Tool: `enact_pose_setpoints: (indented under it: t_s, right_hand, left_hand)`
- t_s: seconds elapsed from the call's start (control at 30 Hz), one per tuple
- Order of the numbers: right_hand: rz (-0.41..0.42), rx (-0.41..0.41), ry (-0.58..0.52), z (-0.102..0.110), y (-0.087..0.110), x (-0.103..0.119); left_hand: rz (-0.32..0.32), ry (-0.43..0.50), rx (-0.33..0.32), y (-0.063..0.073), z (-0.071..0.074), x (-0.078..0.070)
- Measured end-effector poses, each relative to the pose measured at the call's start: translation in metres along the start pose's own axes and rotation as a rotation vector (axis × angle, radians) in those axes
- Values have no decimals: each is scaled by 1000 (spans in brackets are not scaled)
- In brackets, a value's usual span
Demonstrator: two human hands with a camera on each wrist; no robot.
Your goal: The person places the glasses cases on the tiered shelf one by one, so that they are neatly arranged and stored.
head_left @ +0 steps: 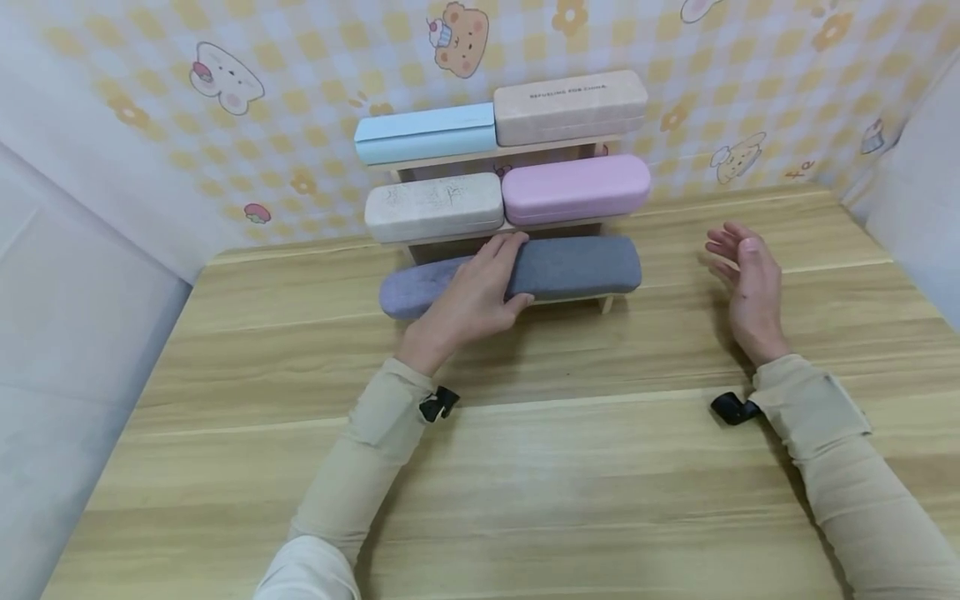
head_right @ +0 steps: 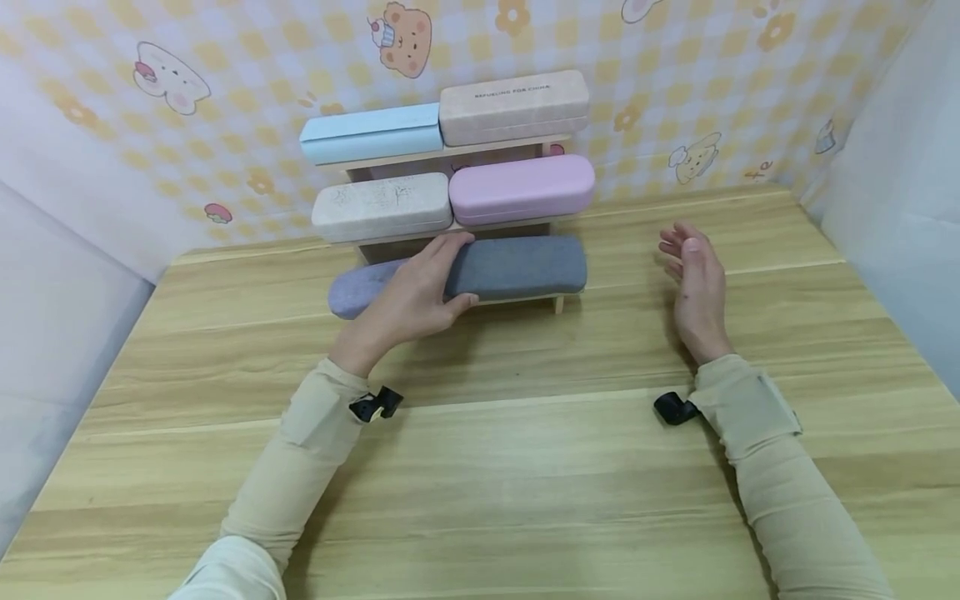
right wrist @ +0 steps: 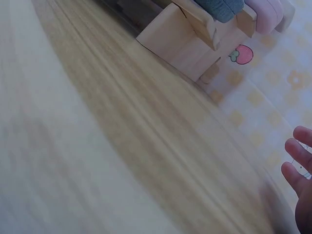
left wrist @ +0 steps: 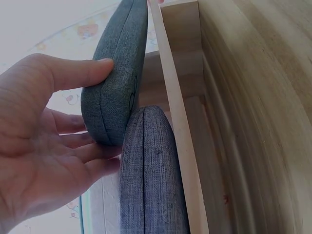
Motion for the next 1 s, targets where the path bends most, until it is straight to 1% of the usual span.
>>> enact_pose_setpoints:
  t_s: [0.13,0.33,0.43,0.57,0.63,0.7,0.87,1.0]
  right_hand:
    - [-2,-1,11,0,-1,0]
    - [-22,9,43,-1,-1,-1]
    - [-25,19,53,-2,0,-1]
    - [-12,25,21,-2,-1,-1]
    - [-16,24,23,-3,-1,-1]
    - [-33,24,71,-2,-1,-1]
    - [-67,-6,253,1,-1,0]
    - [-63,-35,270,4,-1,2]
  left_hand:
    - [12,1,13,-4,-1,2]
    - [-3,10,18,-10,-3,2]
    - [-5,-10,9,-11,-3,2]
    - [-4,-23,-5,-12,-2,1]
    - [-5,-21,-3,-12,-3,0]
    - [-7,-20,0,-12,-5,0]
    - [-16,-32,-7,-14,-9,1]
    - [-28,-17,-8,-15,-11,2]
Point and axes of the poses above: each hand's wrist, its own y-axis away from the middle knuckle, its own z-axis out of the back of the hand, x = y × z, the point moved 7 cm from there along -y, towards the middle knuckle, and after that the axes turned 15 degrees about x, right-handed, at the moved point
